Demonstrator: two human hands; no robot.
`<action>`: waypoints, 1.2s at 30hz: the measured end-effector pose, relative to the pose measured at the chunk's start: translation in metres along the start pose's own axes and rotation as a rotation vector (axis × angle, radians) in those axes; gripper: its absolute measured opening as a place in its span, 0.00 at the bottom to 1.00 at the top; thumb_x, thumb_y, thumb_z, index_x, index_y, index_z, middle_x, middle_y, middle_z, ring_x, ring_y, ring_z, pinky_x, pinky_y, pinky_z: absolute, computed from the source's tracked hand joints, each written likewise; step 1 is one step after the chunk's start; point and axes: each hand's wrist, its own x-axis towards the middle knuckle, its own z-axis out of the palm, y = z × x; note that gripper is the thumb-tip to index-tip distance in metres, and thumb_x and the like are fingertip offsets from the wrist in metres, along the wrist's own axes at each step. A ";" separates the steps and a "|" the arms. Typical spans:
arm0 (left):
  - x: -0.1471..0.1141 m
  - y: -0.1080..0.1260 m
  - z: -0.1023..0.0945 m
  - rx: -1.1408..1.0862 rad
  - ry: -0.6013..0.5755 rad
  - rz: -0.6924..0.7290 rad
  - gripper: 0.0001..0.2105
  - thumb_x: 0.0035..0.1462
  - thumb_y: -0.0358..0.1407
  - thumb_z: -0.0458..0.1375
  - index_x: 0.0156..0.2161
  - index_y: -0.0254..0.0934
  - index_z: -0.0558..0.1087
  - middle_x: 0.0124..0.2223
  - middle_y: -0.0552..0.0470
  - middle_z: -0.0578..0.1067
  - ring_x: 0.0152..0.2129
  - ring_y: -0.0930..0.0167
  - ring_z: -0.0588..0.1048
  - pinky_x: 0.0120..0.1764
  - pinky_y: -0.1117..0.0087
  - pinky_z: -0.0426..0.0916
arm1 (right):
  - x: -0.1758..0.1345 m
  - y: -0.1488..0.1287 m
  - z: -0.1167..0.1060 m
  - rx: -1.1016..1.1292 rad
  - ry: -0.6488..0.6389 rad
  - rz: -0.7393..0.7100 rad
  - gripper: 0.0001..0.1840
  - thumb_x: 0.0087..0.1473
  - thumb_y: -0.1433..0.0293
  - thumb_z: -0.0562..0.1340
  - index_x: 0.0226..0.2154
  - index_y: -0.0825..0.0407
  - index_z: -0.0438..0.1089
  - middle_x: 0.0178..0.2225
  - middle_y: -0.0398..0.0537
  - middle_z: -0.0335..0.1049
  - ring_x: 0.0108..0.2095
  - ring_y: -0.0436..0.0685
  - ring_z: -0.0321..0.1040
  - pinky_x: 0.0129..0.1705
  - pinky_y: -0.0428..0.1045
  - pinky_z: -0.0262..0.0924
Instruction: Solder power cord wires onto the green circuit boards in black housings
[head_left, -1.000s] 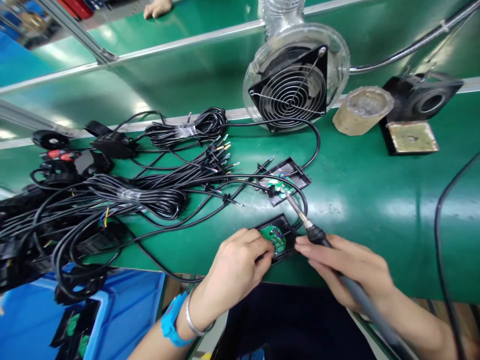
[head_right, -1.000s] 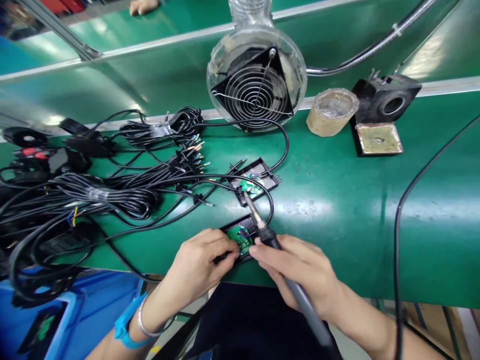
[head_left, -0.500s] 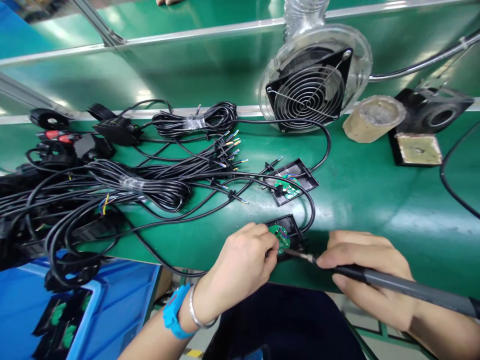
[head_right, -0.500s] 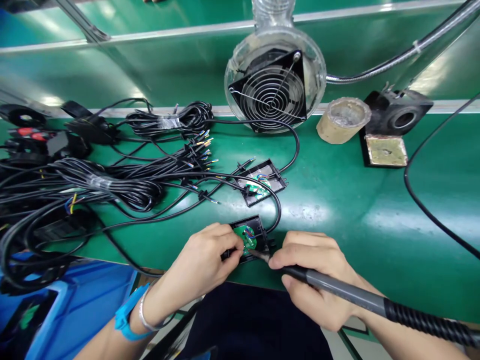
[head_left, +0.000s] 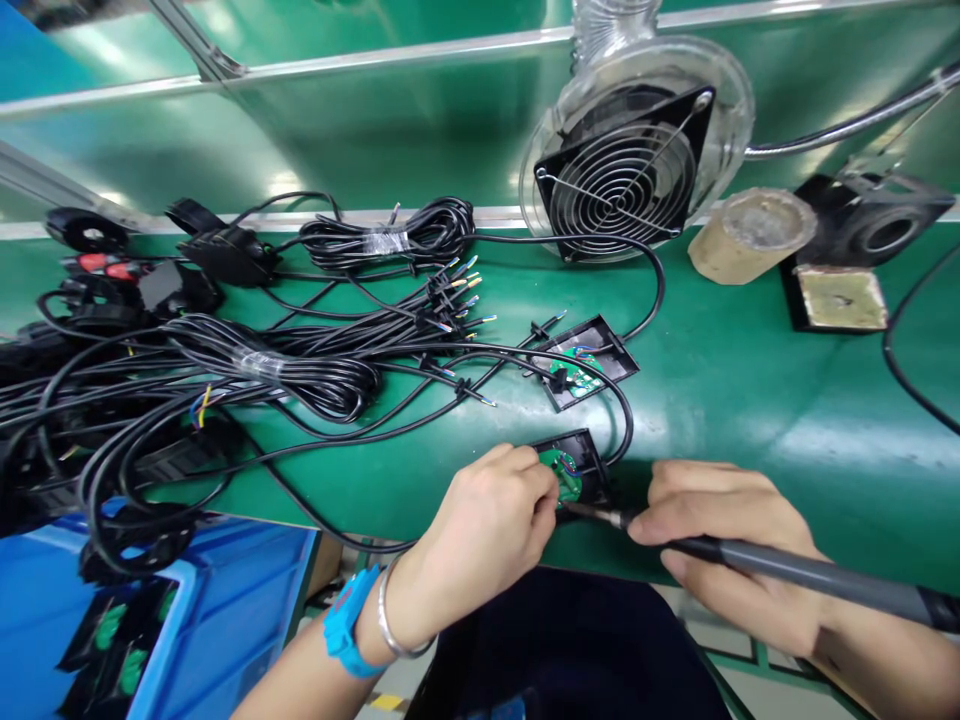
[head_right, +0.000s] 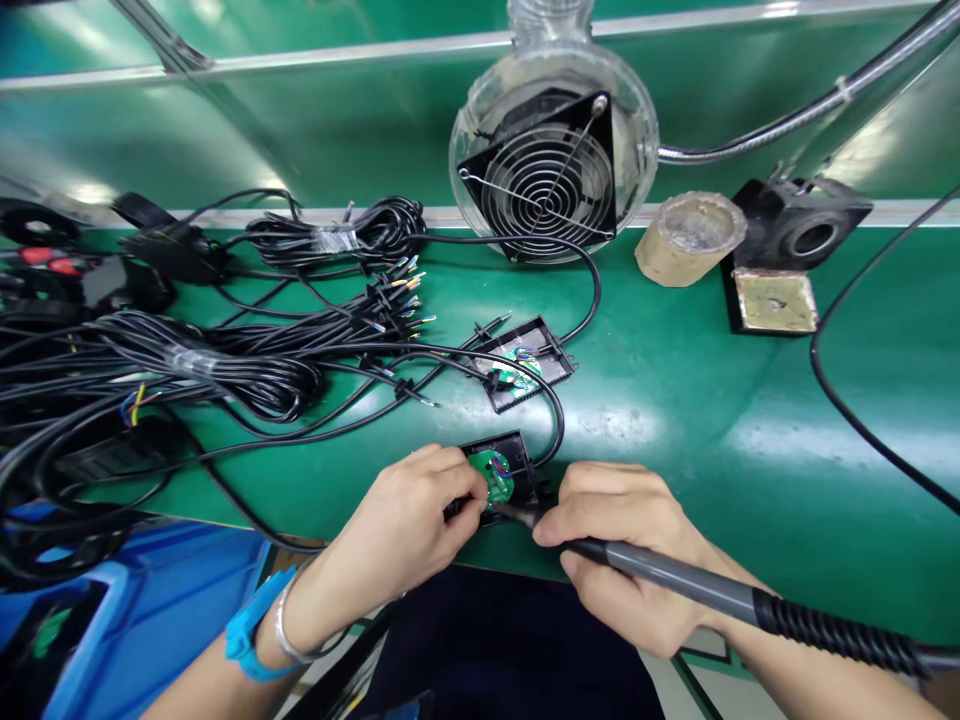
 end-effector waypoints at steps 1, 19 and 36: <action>0.000 0.000 0.000 0.002 0.000 0.000 0.06 0.58 0.29 0.53 0.31 0.38 0.69 0.30 0.56 0.67 0.29 0.72 0.65 0.34 0.69 0.61 | 0.000 0.000 0.000 0.000 0.000 -0.003 0.15 0.47 0.81 0.55 0.36 0.52 0.70 0.24 0.42 0.63 0.23 0.48 0.60 0.25 0.46 0.55; 0.003 0.002 0.000 0.003 0.003 -0.036 0.06 0.55 0.27 0.55 0.28 0.38 0.70 0.29 0.56 0.69 0.29 0.73 0.66 0.33 0.70 0.60 | 0.007 -0.006 0.003 -0.109 -0.069 -0.146 0.12 0.47 0.80 0.54 0.32 0.53 0.69 0.20 0.42 0.57 0.20 0.49 0.50 0.24 0.48 0.43; 0.003 0.001 -0.001 -0.005 -0.016 -0.036 0.06 0.56 0.28 0.55 0.29 0.38 0.70 0.29 0.56 0.68 0.29 0.73 0.66 0.34 0.71 0.59 | 0.027 -0.009 -0.024 0.022 -0.293 0.023 0.19 0.44 0.83 0.52 0.31 0.53 0.74 0.28 0.42 0.55 0.27 0.45 0.55 0.27 0.42 0.50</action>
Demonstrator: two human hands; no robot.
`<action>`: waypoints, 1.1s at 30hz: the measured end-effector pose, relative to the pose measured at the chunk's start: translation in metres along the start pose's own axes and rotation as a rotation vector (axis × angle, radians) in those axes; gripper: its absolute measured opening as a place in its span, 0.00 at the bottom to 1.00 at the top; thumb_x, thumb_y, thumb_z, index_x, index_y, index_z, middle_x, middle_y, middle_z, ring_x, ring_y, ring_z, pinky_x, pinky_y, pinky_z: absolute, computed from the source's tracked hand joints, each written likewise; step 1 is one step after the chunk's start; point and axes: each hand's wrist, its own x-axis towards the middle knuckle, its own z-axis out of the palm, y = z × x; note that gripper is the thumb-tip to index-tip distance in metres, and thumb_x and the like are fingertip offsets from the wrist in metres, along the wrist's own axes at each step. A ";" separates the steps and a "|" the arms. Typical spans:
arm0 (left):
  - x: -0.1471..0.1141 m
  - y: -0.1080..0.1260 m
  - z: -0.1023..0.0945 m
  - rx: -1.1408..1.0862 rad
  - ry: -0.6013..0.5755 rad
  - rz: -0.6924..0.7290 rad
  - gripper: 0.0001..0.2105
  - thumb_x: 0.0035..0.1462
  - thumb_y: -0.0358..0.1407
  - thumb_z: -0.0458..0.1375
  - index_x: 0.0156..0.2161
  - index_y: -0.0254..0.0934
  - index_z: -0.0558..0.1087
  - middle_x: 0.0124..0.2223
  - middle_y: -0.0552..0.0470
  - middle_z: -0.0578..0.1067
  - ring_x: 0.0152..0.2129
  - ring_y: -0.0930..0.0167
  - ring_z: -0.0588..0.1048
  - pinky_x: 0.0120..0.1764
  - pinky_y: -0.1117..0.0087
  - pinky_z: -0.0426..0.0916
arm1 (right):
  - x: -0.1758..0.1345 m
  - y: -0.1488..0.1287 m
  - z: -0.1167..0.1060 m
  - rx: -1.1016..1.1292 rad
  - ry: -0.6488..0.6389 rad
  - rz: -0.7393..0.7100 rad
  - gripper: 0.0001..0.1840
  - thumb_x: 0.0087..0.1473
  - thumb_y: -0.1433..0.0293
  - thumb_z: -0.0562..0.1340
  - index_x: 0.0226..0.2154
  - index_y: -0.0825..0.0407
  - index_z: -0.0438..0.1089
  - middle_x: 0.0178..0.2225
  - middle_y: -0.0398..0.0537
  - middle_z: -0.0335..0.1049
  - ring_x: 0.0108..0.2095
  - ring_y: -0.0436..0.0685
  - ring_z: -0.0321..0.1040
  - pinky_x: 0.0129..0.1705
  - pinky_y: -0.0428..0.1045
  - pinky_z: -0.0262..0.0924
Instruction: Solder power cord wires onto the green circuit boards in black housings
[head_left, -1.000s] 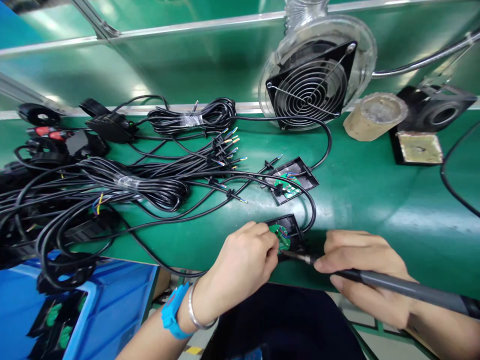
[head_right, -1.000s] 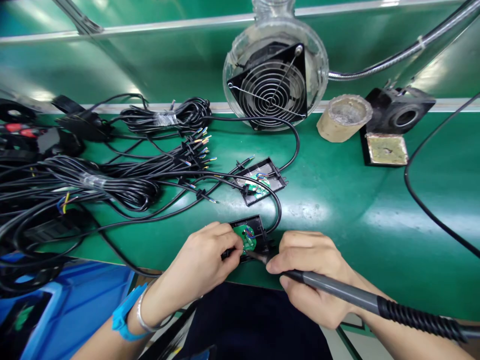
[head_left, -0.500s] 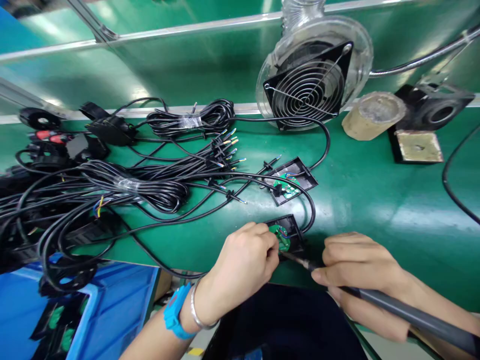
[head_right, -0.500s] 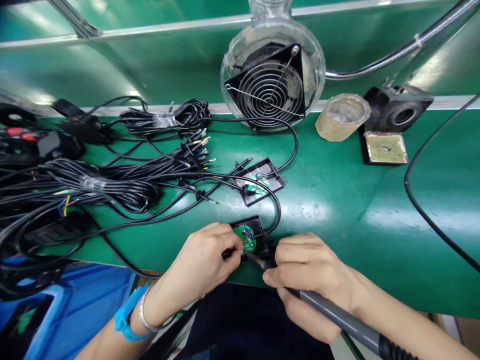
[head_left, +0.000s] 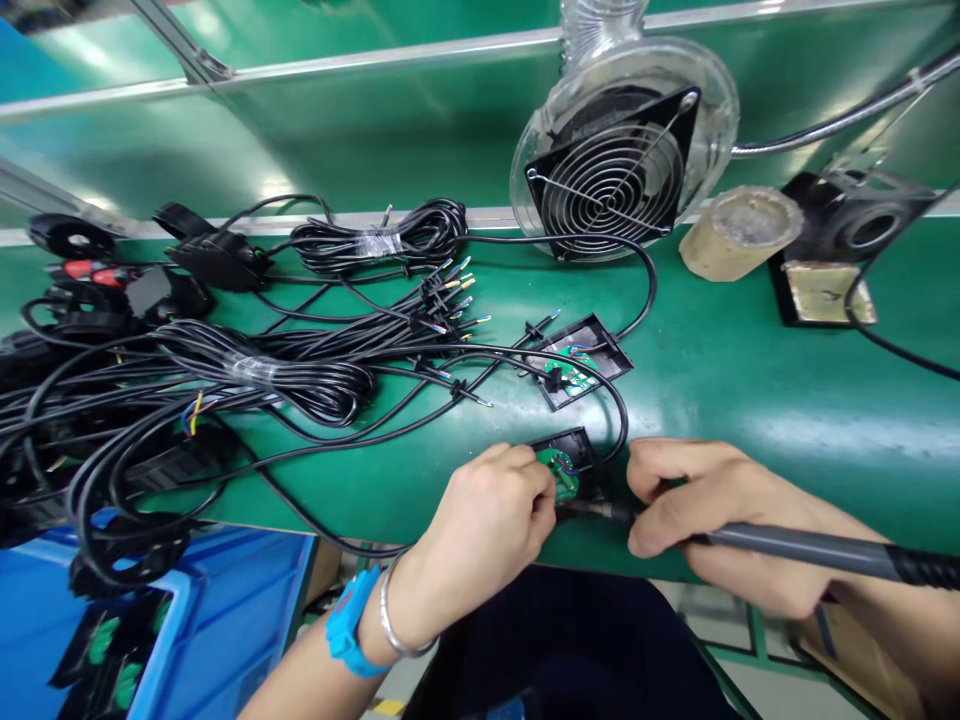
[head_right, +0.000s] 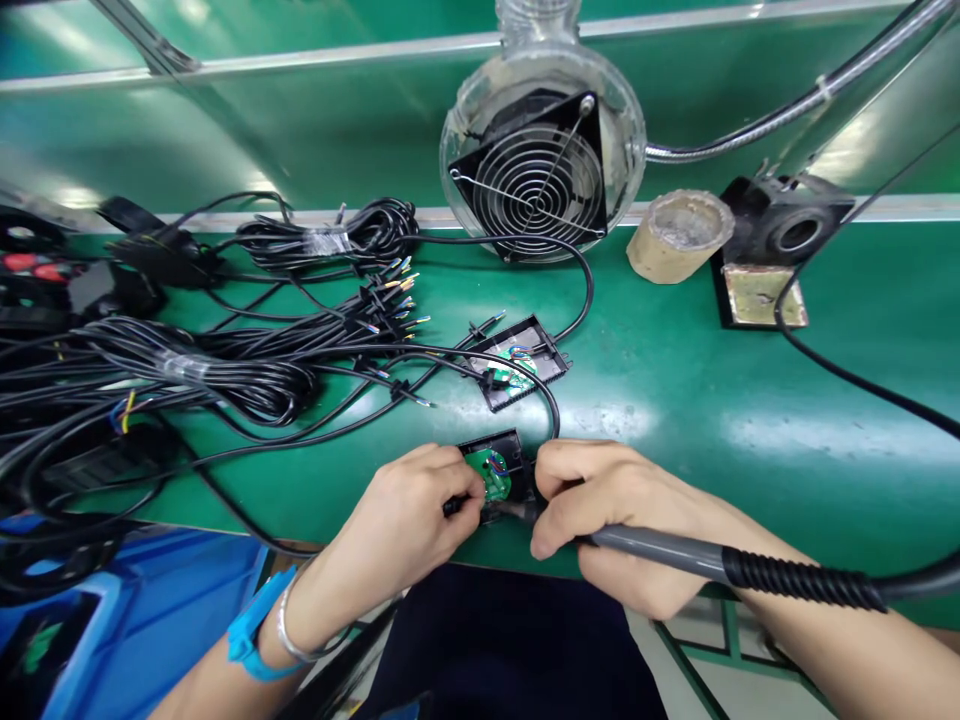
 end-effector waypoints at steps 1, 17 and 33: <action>0.000 0.000 0.000 -0.001 -0.002 0.000 0.06 0.56 0.28 0.55 0.29 0.38 0.70 0.29 0.56 0.68 0.29 0.73 0.66 0.34 0.71 0.59 | 0.001 0.000 -0.001 -0.009 -0.016 -0.008 0.18 0.44 0.82 0.52 0.30 0.53 0.74 0.27 0.42 0.55 0.27 0.45 0.55 0.28 0.43 0.50; 0.002 0.001 -0.001 0.019 -0.009 -0.009 0.06 0.56 0.28 0.55 0.28 0.38 0.69 0.29 0.57 0.68 0.29 0.74 0.65 0.34 0.71 0.58 | 0.011 0.017 -0.013 -0.023 -0.174 -0.135 0.14 0.47 0.81 0.53 0.29 0.53 0.73 0.29 0.46 0.60 0.30 0.49 0.56 0.34 0.47 0.52; 0.001 0.001 -0.001 0.037 0.008 -0.006 0.07 0.55 0.27 0.54 0.27 0.38 0.69 0.28 0.56 0.69 0.28 0.73 0.66 0.34 0.72 0.59 | -0.004 0.006 -0.016 -0.027 -0.078 -0.148 0.15 0.48 0.79 0.52 0.29 0.52 0.73 0.28 0.45 0.56 0.27 0.48 0.55 0.32 0.46 0.53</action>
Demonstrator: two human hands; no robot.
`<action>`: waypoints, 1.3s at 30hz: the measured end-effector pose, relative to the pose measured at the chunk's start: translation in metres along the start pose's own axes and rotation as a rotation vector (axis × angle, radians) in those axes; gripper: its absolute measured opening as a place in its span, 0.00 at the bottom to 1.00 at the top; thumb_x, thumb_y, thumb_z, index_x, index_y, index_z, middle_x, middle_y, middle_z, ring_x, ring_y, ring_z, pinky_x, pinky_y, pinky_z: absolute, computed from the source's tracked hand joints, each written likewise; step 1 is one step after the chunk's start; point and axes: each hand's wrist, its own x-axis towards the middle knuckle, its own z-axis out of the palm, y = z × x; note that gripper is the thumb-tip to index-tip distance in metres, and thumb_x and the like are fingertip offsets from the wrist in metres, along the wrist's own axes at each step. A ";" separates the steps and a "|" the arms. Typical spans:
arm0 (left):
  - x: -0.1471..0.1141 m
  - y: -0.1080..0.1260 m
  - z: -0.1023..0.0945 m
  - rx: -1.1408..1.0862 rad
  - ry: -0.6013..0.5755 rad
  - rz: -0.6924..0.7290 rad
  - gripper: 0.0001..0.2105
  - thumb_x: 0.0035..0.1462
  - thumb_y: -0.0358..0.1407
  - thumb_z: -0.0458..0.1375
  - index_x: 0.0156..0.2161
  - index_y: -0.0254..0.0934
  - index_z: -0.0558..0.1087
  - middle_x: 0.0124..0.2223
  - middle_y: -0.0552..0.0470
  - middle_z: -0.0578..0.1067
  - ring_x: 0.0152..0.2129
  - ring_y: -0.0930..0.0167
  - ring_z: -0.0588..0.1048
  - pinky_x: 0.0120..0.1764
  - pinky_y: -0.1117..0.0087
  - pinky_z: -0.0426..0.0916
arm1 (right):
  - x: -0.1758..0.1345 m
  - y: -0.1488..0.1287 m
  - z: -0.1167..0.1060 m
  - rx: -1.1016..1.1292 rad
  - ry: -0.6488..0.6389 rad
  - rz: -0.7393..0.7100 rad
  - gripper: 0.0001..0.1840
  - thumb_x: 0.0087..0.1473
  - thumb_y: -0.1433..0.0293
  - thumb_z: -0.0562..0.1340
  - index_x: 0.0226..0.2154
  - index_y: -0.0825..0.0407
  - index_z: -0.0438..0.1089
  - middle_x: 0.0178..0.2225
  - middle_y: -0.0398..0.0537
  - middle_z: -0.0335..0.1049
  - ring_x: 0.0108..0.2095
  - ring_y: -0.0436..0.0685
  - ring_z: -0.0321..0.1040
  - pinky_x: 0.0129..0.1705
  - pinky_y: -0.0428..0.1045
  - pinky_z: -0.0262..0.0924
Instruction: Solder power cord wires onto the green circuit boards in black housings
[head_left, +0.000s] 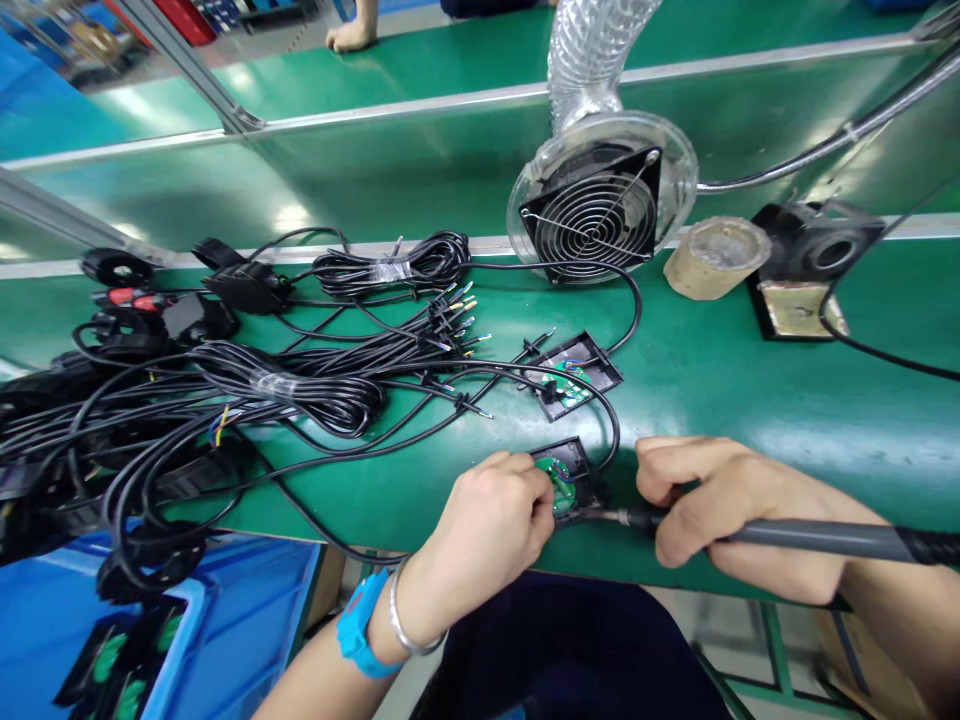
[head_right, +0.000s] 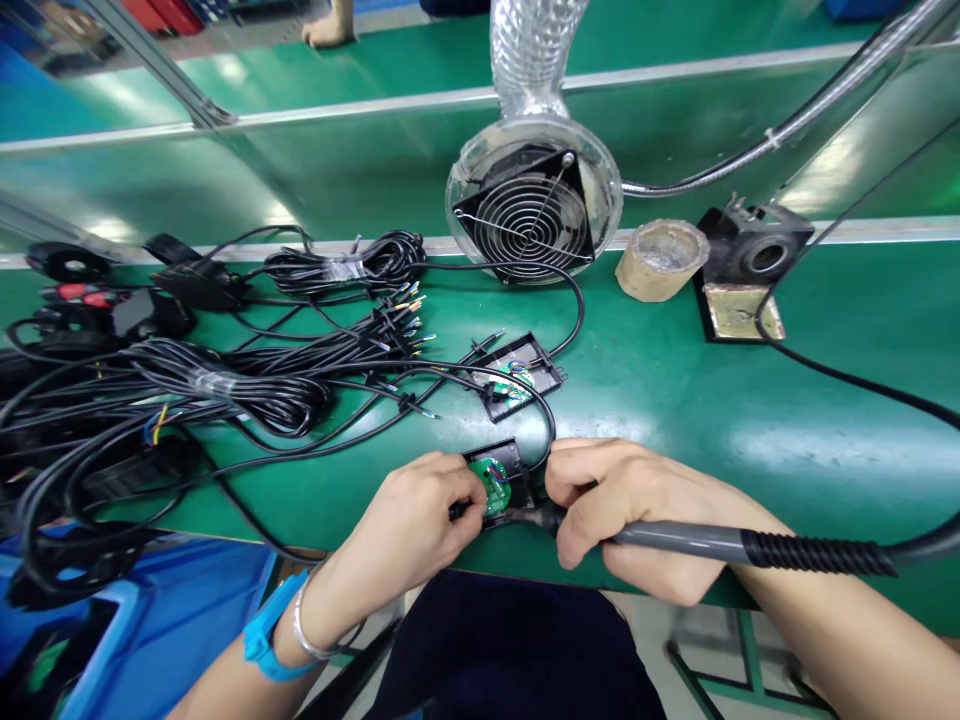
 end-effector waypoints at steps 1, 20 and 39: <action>0.000 0.000 0.000 -0.002 0.001 0.003 0.07 0.55 0.27 0.54 0.27 0.38 0.70 0.28 0.55 0.69 0.28 0.73 0.66 0.33 0.72 0.59 | -0.003 -0.002 0.000 -0.009 0.010 0.022 0.15 0.49 0.78 0.52 0.29 0.51 0.73 0.28 0.45 0.57 0.27 0.49 0.55 0.31 0.47 0.53; 0.003 0.001 -0.002 0.074 0.003 -0.014 0.09 0.51 0.23 0.53 0.26 0.37 0.70 0.27 0.55 0.70 0.27 0.72 0.68 0.32 0.71 0.58 | -0.095 0.075 -0.089 -0.805 1.415 0.363 0.12 0.50 0.67 0.62 0.36 0.57 0.75 0.33 0.57 0.74 0.33 0.61 0.70 0.37 0.54 0.63; -0.041 -0.014 -0.009 -0.271 0.142 -0.008 0.26 0.48 0.32 0.62 0.54 0.40 0.60 0.52 0.46 0.63 0.48 0.67 0.65 0.49 0.66 0.65 | -0.073 0.078 -0.081 -1.011 1.086 1.166 0.29 0.47 0.56 0.65 0.45 0.61 0.70 0.45 0.68 0.69 0.50 0.73 0.62 0.51 0.65 0.51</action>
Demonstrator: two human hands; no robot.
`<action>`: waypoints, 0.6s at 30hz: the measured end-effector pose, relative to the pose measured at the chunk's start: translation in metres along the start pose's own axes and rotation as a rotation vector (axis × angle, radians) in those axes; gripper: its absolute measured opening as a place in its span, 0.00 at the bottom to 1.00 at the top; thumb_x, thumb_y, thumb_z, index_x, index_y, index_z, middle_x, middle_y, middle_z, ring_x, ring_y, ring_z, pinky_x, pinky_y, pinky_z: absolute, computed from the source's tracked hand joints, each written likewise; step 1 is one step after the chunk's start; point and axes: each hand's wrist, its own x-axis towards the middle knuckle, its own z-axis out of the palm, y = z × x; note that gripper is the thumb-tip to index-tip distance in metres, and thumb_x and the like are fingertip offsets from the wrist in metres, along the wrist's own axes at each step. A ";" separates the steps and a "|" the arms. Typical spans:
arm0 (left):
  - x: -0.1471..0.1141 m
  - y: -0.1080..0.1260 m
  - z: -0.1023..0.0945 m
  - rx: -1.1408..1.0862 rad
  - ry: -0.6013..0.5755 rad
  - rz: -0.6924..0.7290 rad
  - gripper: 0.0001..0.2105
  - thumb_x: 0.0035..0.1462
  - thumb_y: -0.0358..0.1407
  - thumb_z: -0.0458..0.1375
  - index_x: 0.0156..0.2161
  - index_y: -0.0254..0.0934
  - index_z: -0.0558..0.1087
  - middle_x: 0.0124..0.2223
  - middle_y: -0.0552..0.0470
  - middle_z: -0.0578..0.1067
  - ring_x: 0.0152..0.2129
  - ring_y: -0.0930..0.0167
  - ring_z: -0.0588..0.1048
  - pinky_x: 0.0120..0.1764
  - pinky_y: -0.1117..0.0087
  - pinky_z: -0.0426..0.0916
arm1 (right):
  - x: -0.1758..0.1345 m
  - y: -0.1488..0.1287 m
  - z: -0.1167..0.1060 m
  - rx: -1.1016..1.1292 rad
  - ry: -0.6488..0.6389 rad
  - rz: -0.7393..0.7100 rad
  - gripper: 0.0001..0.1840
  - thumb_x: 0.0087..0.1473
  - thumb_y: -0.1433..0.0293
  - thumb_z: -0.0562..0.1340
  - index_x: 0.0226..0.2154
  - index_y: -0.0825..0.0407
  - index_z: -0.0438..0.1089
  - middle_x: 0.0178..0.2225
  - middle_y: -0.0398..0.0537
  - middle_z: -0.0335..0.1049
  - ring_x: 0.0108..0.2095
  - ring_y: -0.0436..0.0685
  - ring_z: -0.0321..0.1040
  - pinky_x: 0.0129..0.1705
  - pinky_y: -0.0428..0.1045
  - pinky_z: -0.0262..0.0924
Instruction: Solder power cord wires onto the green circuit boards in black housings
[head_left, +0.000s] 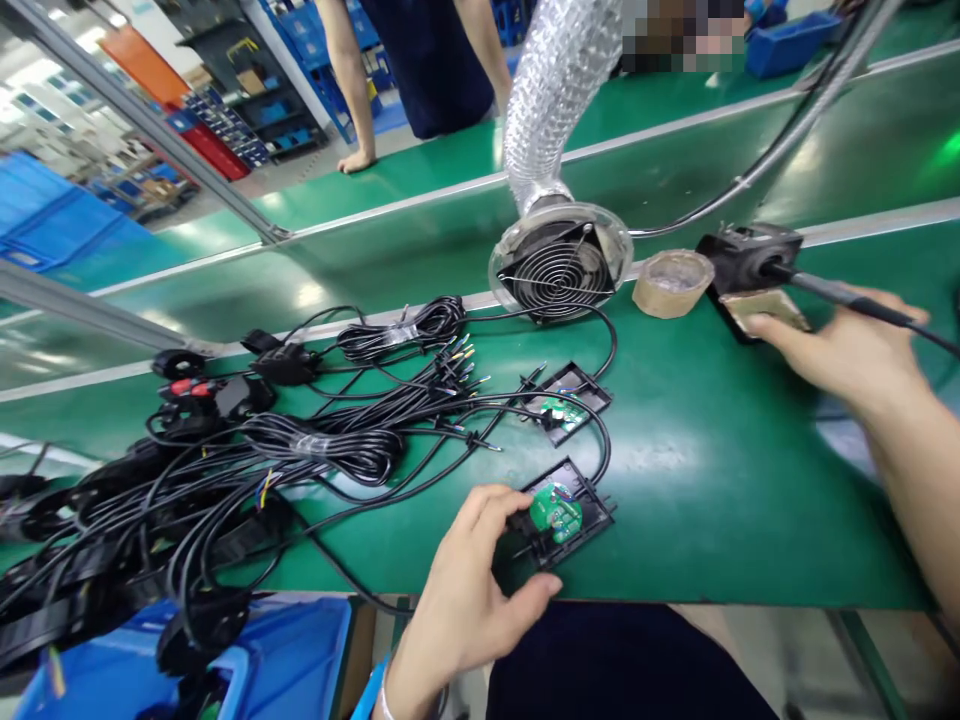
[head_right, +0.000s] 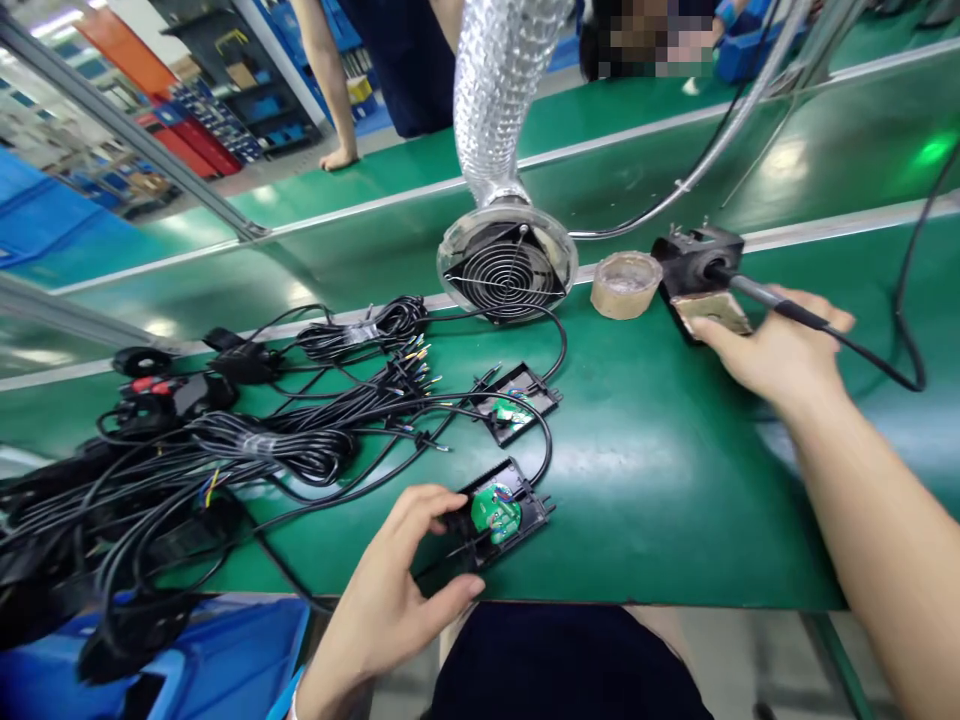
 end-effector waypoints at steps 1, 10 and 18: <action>-0.006 -0.002 0.002 -0.004 0.025 -0.016 0.27 0.47 0.31 0.62 0.54 0.40 0.59 0.53 0.45 0.61 0.50 0.66 0.64 0.50 0.65 0.65 | -0.019 -0.008 -0.008 -0.046 -0.054 -0.004 0.26 0.49 0.57 0.62 0.43 0.61 0.70 0.41 0.68 0.70 0.48 0.74 0.63 0.50 0.66 0.53; -0.021 -0.014 0.007 0.055 0.019 -0.242 0.07 0.57 0.36 0.56 0.40 0.38 0.63 0.35 0.52 0.69 0.30 0.72 0.70 0.33 0.71 0.66 | -0.143 -0.144 -0.024 0.651 -0.697 -1.330 0.17 0.49 0.66 0.63 0.41 0.56 0.67 0.49 0.57 0.67 0.49 0.62 0.62 0.51 0.58 0.59; 0.003 0.007 0.006 0.500 -0.063 0.025 0.09 0.64 0.33 0.44 0.35 0.38 0.65 0.28 0.53 0.70 0.24 0.70 0.69 0.27 0.69 0.55 | -0.146 -0.124 -0.018 0.459 -0.657 -1.214 0.15 0.54 0.62 0.59 0.38 0.57 0.66 0.50 0.62 0.64 0.50 0.67 0.59 0.49 0.63 0.58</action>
